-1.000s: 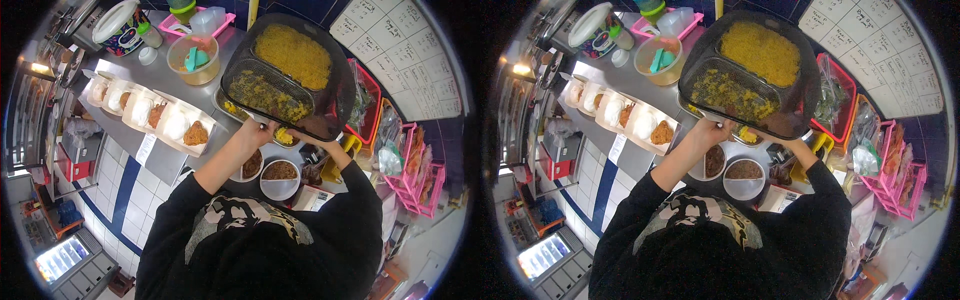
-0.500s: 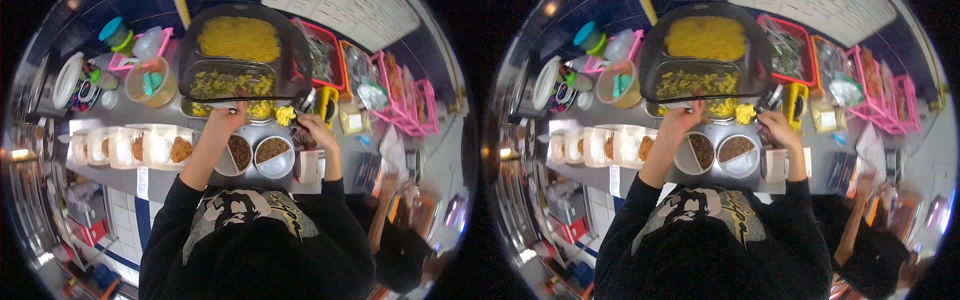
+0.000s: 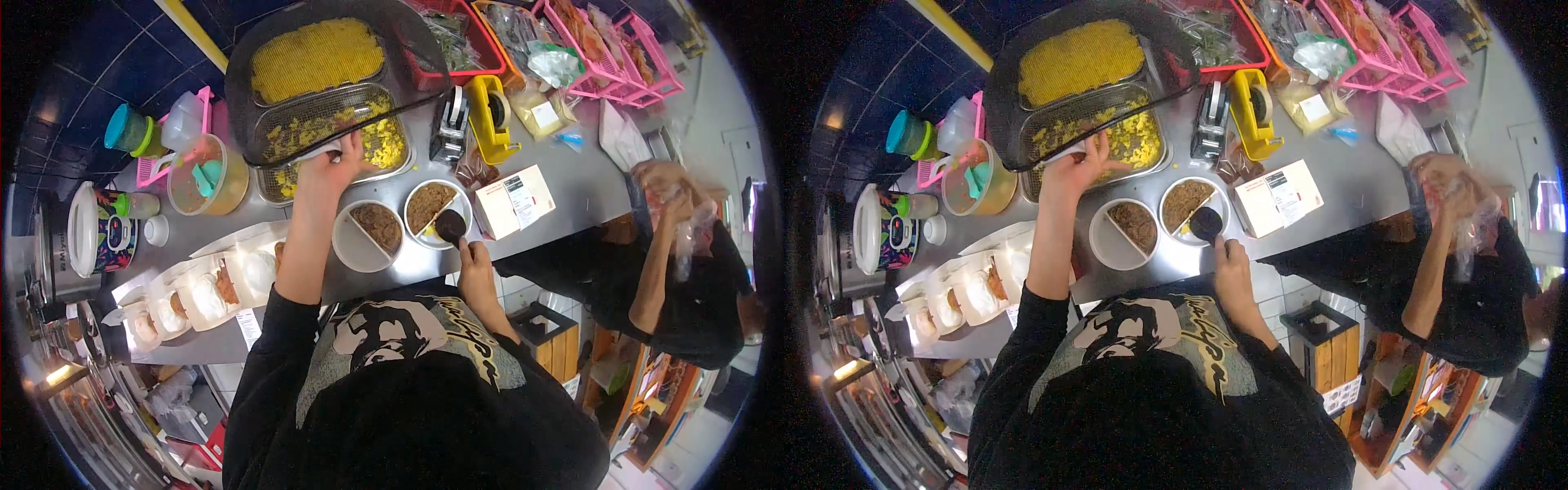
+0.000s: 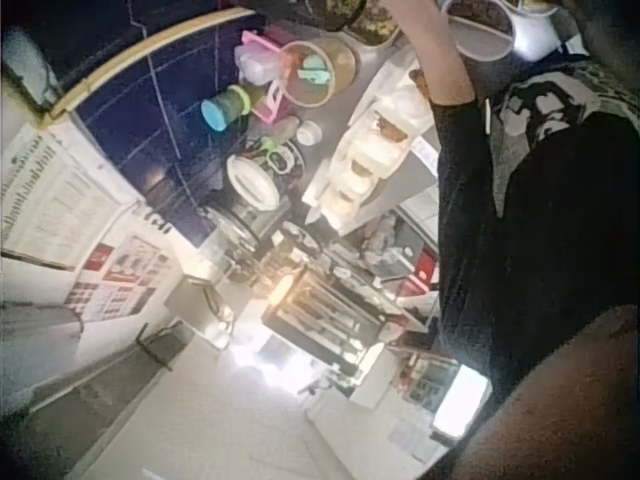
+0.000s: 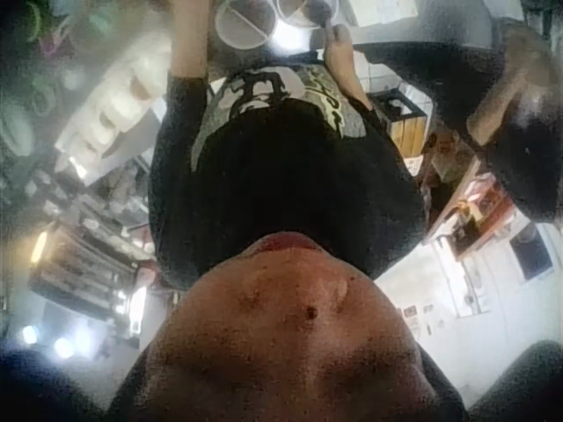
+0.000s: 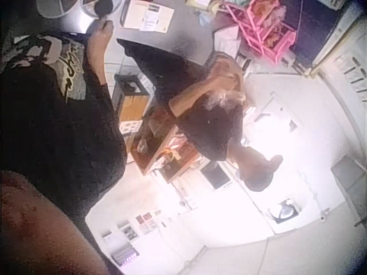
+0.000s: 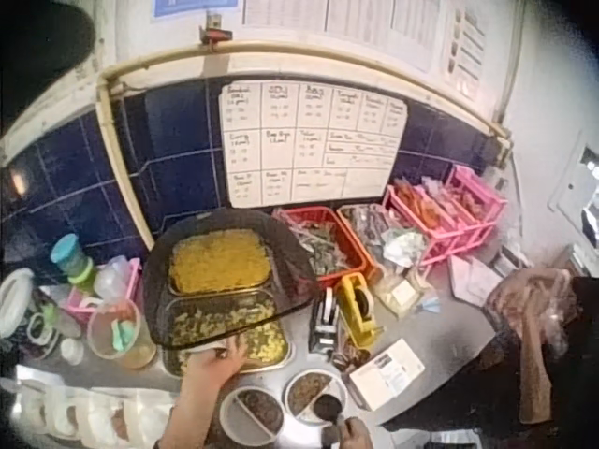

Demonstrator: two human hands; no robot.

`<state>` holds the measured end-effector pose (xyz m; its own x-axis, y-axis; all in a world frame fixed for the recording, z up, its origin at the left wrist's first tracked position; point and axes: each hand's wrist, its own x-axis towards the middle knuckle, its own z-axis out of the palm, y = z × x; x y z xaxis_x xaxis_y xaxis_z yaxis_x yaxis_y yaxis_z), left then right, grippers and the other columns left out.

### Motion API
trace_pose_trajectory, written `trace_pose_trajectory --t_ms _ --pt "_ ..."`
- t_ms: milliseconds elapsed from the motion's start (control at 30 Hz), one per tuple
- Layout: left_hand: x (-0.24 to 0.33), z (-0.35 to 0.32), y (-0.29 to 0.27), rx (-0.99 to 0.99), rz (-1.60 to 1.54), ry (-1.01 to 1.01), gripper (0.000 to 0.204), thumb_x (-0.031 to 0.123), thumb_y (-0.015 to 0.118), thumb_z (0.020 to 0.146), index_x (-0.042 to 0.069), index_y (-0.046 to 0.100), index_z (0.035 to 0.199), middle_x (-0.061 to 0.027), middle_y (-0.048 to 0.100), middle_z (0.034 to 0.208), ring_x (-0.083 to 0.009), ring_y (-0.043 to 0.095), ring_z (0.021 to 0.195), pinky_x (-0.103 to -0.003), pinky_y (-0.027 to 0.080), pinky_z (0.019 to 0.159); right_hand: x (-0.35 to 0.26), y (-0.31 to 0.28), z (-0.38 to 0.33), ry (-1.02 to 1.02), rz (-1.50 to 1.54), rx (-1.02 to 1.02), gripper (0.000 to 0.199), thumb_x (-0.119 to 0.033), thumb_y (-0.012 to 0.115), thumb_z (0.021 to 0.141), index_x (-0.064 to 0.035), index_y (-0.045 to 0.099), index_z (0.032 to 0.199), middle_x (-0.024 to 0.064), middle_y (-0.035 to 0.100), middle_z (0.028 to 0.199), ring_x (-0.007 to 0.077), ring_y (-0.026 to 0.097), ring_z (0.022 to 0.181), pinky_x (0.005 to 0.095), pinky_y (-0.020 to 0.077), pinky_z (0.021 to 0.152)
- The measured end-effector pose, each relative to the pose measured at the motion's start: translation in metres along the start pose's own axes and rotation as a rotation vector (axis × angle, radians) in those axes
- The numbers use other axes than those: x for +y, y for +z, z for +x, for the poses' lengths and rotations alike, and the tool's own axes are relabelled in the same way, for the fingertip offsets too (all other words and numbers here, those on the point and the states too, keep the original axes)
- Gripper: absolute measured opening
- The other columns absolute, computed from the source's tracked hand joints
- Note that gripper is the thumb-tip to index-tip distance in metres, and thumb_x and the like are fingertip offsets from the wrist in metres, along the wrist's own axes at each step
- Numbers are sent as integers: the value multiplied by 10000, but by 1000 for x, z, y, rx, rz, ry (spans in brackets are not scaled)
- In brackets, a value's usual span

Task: The person assembles two meal boxes by scooping cooked meat and scrambled eggs into divided containers, then adds condiment packets and a receipt. The person uses a ladle and a metal food pan to transfer food items and places the completed boxes on the counter.

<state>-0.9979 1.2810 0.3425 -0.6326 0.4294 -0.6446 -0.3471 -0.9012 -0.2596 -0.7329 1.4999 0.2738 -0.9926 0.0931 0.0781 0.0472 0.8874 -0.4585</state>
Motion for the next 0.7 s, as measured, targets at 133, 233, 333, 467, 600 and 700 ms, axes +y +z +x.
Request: trace_pose_trajectory --t_ms 133,233,333,467,600,700 --pt "0 -17 22 -73 -121 -104 428 -22 395 918 42 416 1341 -210 -17 1504 -373 404 1211 -412 545 876 -2 14 -13 -44 -106 48 563 92 493 754 75 414 1312 197 489 1047 341 483 912 406 415 785" --pt "-3 -32 41 -126 -65 -122 290 38 449 928 -94 494 1183 -230 499 1205 -393 456 1151 -445 488 950 -3 23 -17 -63 -96 92 576 96 494 757 47 417 1326 204 491 1044 342 485 920 409 415 789" --pt "-13 -44 55 -116 -22 42 283 55 425 950 -73 507 1189 -209 518 1204 -336 461 1172 -417 473 966 -4 23 -18 -75 -55 121 588 93 508 762 16 422 1339 203 495 1045 342 486 936 409 414 810" --pt "14 -22 51 -319 -59 -58 336 81 414 927 -38 477 1235 -216 426 1293 -392 384 1208 -519 391 1025 -6 18 -16 -52 2 109 579 103 520 776 -18 442 1337 194 500 1043 334 500 942 404 426 822" --pt "-6 -45 58 -330 849 411 343 86 453 941 -53 464 1254 -173 478 1266 -262 442 1183 -388 423 979 -11 6 -11 33 251 192 539 150 521 751 -8 514 1266 179 503 959 306 529 829 338 452 724" --pt "-17 -64 64 -241 1995 946 362 99 491 943 -63 455 1265 -140 501 1244 -154 460 1154 -299 422 935 0 6 -11 24 285 198 485 140 527 776 -26 546 1232 151 509 928 271 528 740 316 448 645"
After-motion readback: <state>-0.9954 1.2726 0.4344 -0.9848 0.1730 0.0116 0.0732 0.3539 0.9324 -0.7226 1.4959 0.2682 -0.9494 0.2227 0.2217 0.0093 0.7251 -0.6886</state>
